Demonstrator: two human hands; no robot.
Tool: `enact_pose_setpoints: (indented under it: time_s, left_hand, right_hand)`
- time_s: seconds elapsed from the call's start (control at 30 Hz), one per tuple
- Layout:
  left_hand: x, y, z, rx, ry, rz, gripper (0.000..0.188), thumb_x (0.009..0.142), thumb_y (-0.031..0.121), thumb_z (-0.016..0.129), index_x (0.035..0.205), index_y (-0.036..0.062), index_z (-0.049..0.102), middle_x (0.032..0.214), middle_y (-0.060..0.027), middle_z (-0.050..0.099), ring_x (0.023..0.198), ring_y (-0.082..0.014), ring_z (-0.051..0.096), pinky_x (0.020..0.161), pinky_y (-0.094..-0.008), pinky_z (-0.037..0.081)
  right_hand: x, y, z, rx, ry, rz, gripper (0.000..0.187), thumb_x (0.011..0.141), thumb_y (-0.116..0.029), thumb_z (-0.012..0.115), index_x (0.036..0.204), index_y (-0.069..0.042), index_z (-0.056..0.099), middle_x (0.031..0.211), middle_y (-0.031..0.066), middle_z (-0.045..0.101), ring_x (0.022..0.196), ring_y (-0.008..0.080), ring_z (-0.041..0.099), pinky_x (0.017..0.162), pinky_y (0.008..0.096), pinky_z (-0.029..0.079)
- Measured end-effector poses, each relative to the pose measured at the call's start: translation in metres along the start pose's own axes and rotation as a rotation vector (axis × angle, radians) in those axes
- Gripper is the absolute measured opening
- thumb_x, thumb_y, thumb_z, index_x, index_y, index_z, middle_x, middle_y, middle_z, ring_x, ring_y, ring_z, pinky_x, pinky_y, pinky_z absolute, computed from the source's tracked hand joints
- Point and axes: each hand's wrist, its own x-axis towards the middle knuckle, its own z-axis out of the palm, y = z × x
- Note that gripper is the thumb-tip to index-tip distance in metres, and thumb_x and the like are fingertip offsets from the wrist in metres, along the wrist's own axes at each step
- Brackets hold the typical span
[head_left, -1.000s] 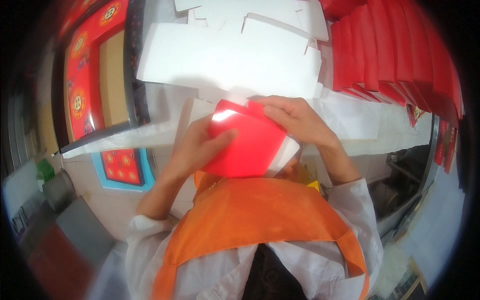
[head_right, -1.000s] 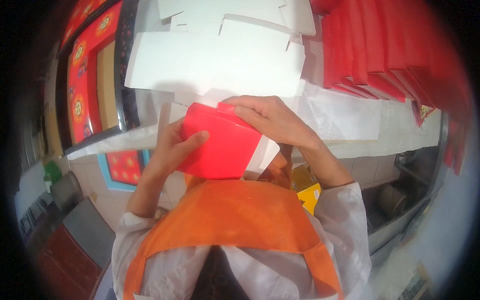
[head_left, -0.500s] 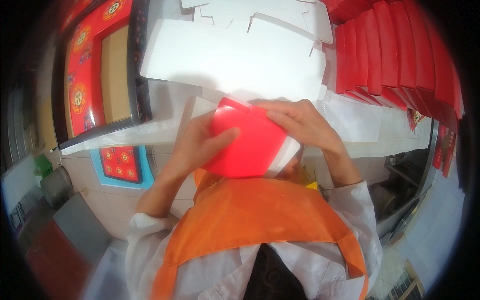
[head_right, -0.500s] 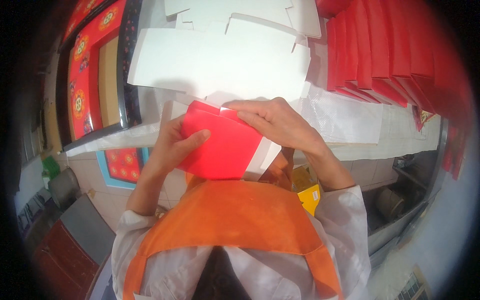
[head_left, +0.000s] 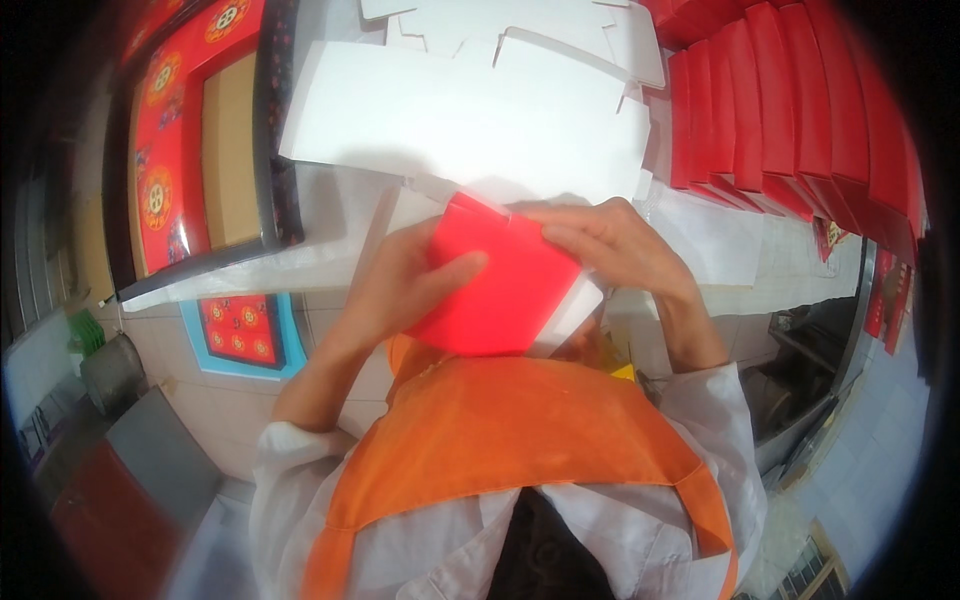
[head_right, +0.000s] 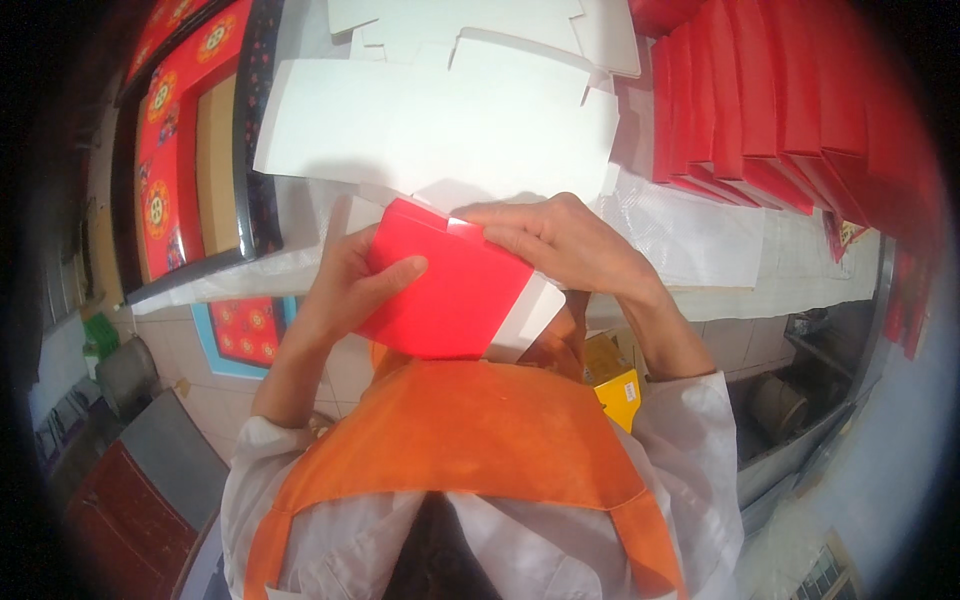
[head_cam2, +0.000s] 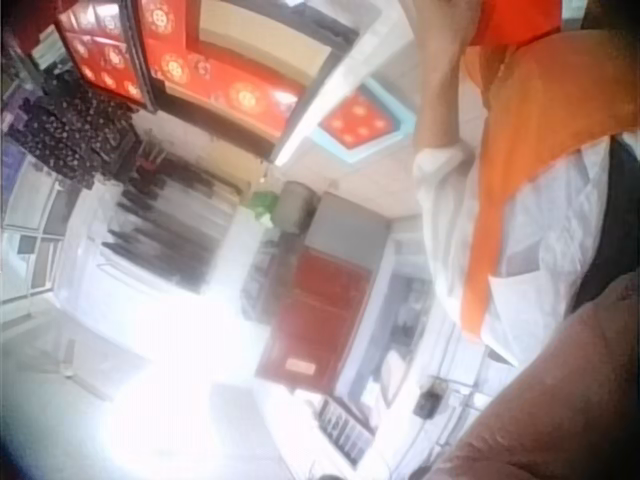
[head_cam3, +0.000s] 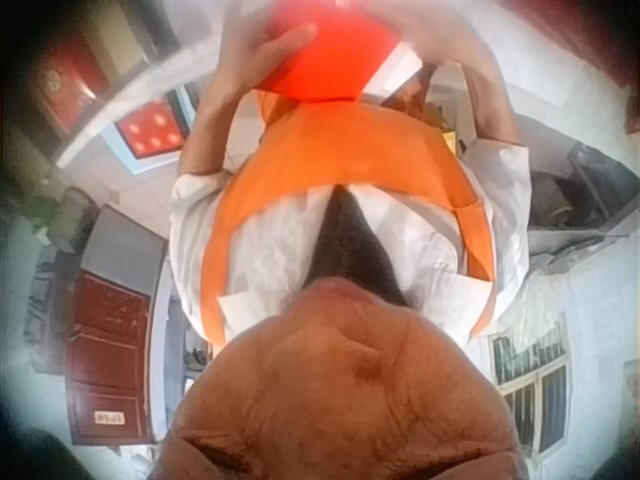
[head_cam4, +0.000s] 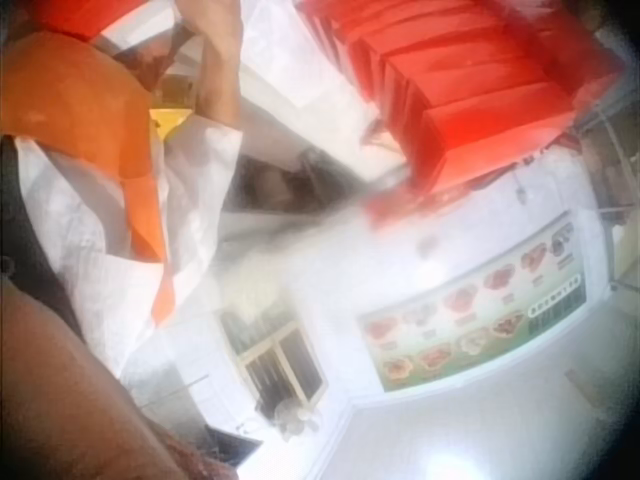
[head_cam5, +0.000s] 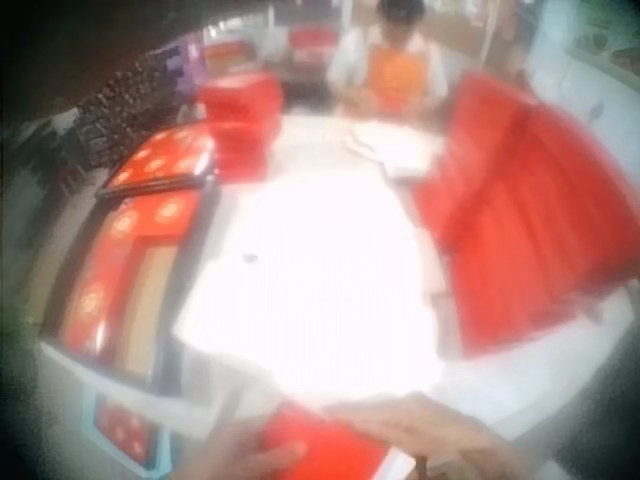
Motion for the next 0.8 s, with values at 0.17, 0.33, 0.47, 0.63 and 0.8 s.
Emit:
enact_pose_setpoints:
  time_s: [0.17, 0.33, 0.47, 0.63, 0.8]
  left_hand:
    - [0.001, -0.003, 0.001, -0.030, -0.020, -0.016, 0.026, 0.083, 0.016, 0.062, 0.101, -0.0014, 0.059, 0.089, -0.0066, 0.063, 0.080, -0.0112, 0.059, 0.071, -0.0244, 0.048]
    - [0.001, 0.001, 0.003, -0.009, -0.016, -0.067, 0.025, 0.083, 0.019, 0.062, 0.099, -0.0006, 0.060, 0.087, -0.0061, 0.064, 0.078, -0.0109, 0.060, 0.069, -0.0234, 0.049]
    - [0.001, 0.001, 0.004, -0.052, -0.021, -0.023, 0.023, 0.083, 0.019, 0.062, 0.096, 0.0000, 0.061, 0.084, -0.0055, 0.064, 0.076, -0.0102, 0.060, 0.068, -0.0226, 0.049]
    - [0.002, 0.003, 0.004, -0.086, -0.035, -0.027, 0.021, 0.083, 0.018, 0.062, 0.095, -0.0001, 0.062, 0.082, -0.0050, 0.064, 0.075, -0.0097, 0.060, 0.067, -0.0224, 0.049]
    - [0.002, -0.002, 0.004, -0.124, -0.023, -0.036, 0.020, 0.083, 0.016, 0.062, 0.095, -0.0001, 0.062, 0.082, -0.0043, 0.064, 0.075, -0.0090, 0.059, 0.066, -0.0219, 0.048]
  right_hand:
    - [-0.001, -0.006, -0.004, -0.008, -0.080, 0.111, 0.029, 0.087, -0.020, 0.047, 0.113, -0.013, 0.060, 0.091, 0.0114, 0.066, 0.072, 0.0201, 0.064, 0.061, 0.0270, 0.051]
    - [-0.002, -0.013, -0.007, -0.002, -0.103, 0.126, 0.028, 0.087, -0.018, 0.049, 0.111, -0.012, 0.061, 0.097, 0.0093, 0.065, 0.079, 0.0197, 0.064, 0.072, 0.0274, 0.050]
    - [-0.003, -0.015, -0.007, -0.044, -0.105, 0.084, 0.028, 0.086, -0.016, 0.050, 0.112, -0.012, 0.060, 0.097, 0.0096, 0.065, 0.078, 0.0204, 0.065, 0.071, 0.0273, 0.050]
    - [-0.006, -0.016, -0.005, -0.074, -0.095, 0.077, 0.028, 0.087, -0.014, 0.050, 0.113, -0.012, 0.059, 0.099, 0.0108, 0.064, 0.082, 0.0230, 0.064, 0.074, 0.0300, 0.050]
    - [-0.006, -0.021, -0.004, -0.085, -0.124, 0.094, 0.029, 0.087, -0.014, 0.048, 0.115, -0.012, 0.057, 0.101, 0.0108, 0.063, 0.084, 0.0261, 0.063, 0.075, 0.0311, 0.050]
